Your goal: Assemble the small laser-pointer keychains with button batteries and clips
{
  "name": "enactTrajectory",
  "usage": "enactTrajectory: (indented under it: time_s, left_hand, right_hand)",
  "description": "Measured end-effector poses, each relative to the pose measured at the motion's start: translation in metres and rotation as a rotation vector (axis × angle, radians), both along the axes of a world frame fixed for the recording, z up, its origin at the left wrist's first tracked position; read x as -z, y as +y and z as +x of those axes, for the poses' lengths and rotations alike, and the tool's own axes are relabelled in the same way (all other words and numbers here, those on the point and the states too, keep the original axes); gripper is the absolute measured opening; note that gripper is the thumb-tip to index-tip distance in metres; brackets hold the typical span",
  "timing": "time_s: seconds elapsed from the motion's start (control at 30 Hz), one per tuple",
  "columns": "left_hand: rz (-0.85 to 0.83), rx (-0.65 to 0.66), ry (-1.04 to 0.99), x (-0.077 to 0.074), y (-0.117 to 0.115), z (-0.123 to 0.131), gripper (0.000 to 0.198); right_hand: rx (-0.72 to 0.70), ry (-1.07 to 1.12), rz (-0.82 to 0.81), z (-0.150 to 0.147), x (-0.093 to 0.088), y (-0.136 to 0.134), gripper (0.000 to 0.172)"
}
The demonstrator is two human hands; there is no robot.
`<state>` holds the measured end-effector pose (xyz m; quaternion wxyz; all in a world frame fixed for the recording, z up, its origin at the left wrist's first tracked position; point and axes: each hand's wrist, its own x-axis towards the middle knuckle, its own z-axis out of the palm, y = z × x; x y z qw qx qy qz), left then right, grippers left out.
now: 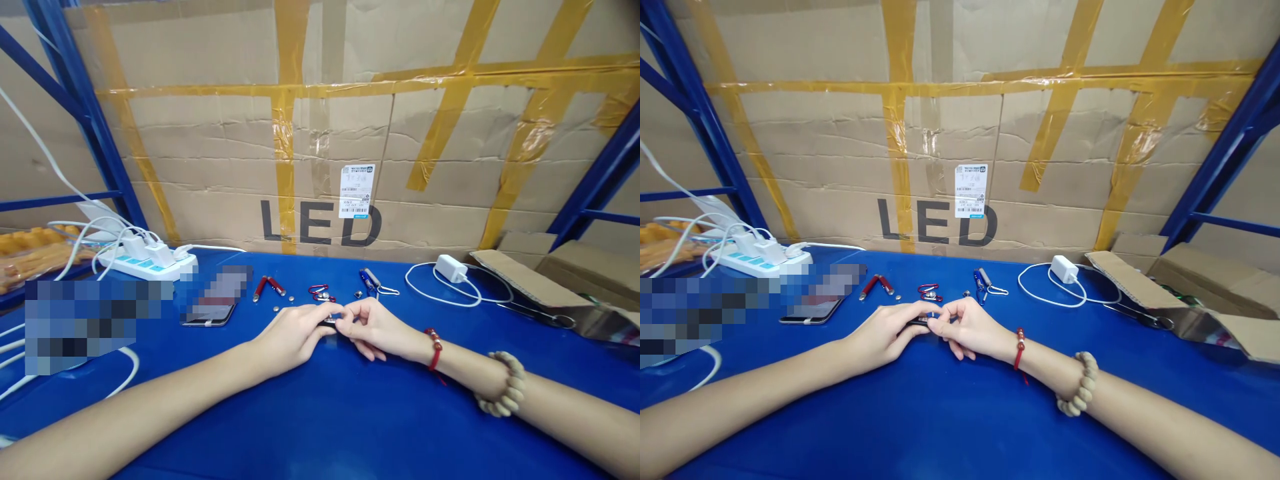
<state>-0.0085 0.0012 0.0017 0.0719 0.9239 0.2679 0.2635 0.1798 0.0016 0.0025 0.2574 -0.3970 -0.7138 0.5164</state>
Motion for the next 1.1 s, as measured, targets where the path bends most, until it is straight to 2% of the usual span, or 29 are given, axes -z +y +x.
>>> enactTrajectory:
  time_s: [0.1, 0.23, 0.3, 0.47, 0.63, 0.73, 0.87, 0.97, 1.1]
  left_hand:
    - [0.043, -0.001, -0.036, 0.001, 0.001, 0.002, 0.024]
    - [0.021, -0.079, -0.084, 0.003, 0.004, 0.004, 0.022]
    - [-0.004, -0.124, -0.091, 0.004, 0.005, 0.005, 0.022]
    - [-0.055, -0.173, -0.095, 0.002, 0.008, 0.003, 0.022]
    - [-0.042, -0.171, -0.026, 0.0, 0.005, 0.003, 0.023]
    - [-0.011, -0.158, 0.015, -0.001, 0.003, 0.004, 0.023]
    - [0.015, -0.107, 0.056, -0.002, 0.001, 0.005, 0.022]
    - [-0.015, -0.078, 0.048, -0.002, 0.0, 0.005, 0.019]
    - [-0.109, -0.089, 0.01, -0.003, -0.003, 0.005, 0.011]
  right_hand:
    - [0.035, 0.038, 0.004, -0.002, 0.002, 0.002, 0.038]
    - [0.133, -0.022, 0.09, -0.006, 0.004, 0.0, 0.038]
    - [0.15, -0.097, 0.255, -0.007, 0.004, -0.002, 0.037]
    - [0.068, -0.416, 0.941, -0.002, 0.0, -0.002, 0.026]
    - [0.063, -0.677, 1.241, 0.007, -0.003, 0.007, 0.034]
    - [-0.022, -0.739, 1.393, 0.011, -0.009, 0.01, 0.037]
    - [-0.19, -0.808, 1.413, 0.013, -0.022, 0.006, 0.035]
    - [-0.202, -0.858, 1.349, 0.012, -0.027, 0.001, 0.03]
    - [-0.201, -0.849, 1.254, 0.009, -0.025, -0.002, 0.028]
